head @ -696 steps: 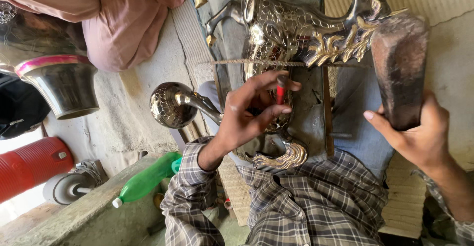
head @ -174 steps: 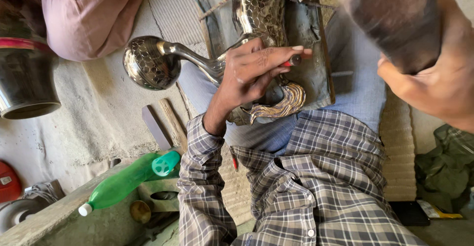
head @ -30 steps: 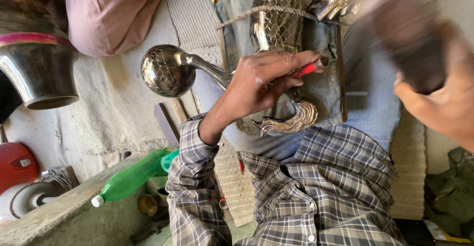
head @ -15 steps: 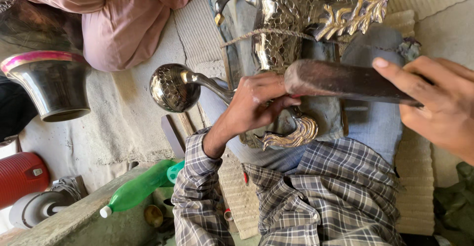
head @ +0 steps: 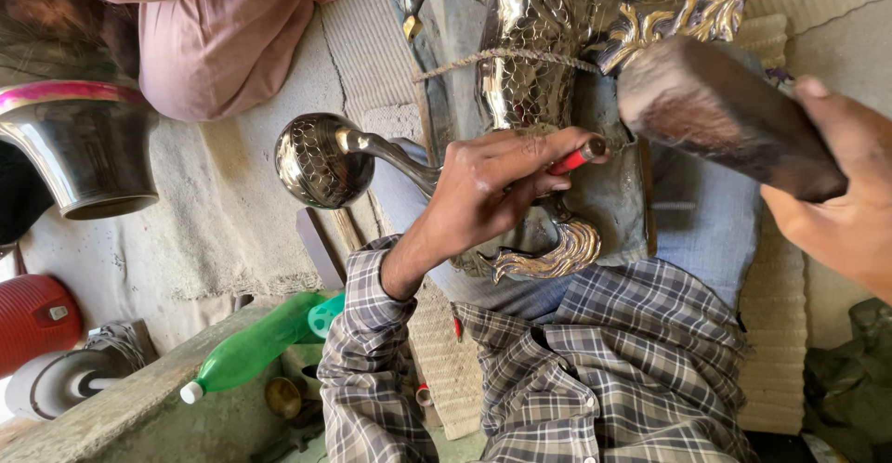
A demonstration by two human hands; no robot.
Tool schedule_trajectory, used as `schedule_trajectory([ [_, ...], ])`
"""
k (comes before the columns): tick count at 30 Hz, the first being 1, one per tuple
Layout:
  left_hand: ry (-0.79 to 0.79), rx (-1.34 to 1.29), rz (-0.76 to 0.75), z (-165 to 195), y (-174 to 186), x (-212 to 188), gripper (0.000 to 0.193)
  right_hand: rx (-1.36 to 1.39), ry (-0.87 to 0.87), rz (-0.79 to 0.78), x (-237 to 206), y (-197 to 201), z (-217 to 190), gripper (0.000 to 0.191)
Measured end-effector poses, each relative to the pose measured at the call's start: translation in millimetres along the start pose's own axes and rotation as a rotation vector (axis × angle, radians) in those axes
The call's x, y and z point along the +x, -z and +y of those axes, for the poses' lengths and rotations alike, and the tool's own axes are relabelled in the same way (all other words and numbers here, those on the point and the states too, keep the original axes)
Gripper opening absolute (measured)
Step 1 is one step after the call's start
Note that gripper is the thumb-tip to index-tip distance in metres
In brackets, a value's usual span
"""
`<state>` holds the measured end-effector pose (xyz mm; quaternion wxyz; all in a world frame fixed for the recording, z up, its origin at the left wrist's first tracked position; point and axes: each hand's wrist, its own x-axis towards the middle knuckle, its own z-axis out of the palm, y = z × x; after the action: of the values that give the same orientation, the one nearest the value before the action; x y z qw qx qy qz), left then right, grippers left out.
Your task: The person uses a hammer and a small red-handled chisel to engrave a pattern into a silver-colored metal object shaped like a bull. They repeatedly strike the chisel to create indentations on the surface.
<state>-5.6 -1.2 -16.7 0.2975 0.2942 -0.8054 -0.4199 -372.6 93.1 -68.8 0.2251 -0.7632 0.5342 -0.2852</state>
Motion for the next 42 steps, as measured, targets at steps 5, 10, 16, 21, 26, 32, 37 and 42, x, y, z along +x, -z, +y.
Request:
schedule_trajectory([
  [5,0.019,-0.032,0.002,7,2,3,0.049,0.099,-0.287,-0.057,-44,-20,58,0.023],
  [10,0.008,-0.061,0.022,7,-1,2,0.053,0.122,-0.491,-0.026,-56,-12,72,0.023],
  [16,0.042,-0.064,0.017,1,-4,-4,0.056,0.141,-0.313,-0.066,-1,-2,18,0.031],
  [21,0.051,-0.122,0.03,-2,-10,-5,0.059,0.105,0.025,-0.116,40,10,-14,0.069],
  [26,0.094,-0.033,0.006,0,-10,-4,0.054,0.107,-0.089,-0.211,42,9,-14,0.081],
  [32,0.041,0.037,0.013,-2,-13,-2,0.057,0.106,-0.061,-0.157,34,9,-10,0.072],
  [37,0.076,-0.03,0.015,1,-12,-3,0.057,0.022,-0.107,-0.286,37,17,-11,0.075],
  [42,0.099,0.05,0.005,4,-10,-1,0.057,0.094,-0.169,-0.249,39,13,-14,0.048],
])
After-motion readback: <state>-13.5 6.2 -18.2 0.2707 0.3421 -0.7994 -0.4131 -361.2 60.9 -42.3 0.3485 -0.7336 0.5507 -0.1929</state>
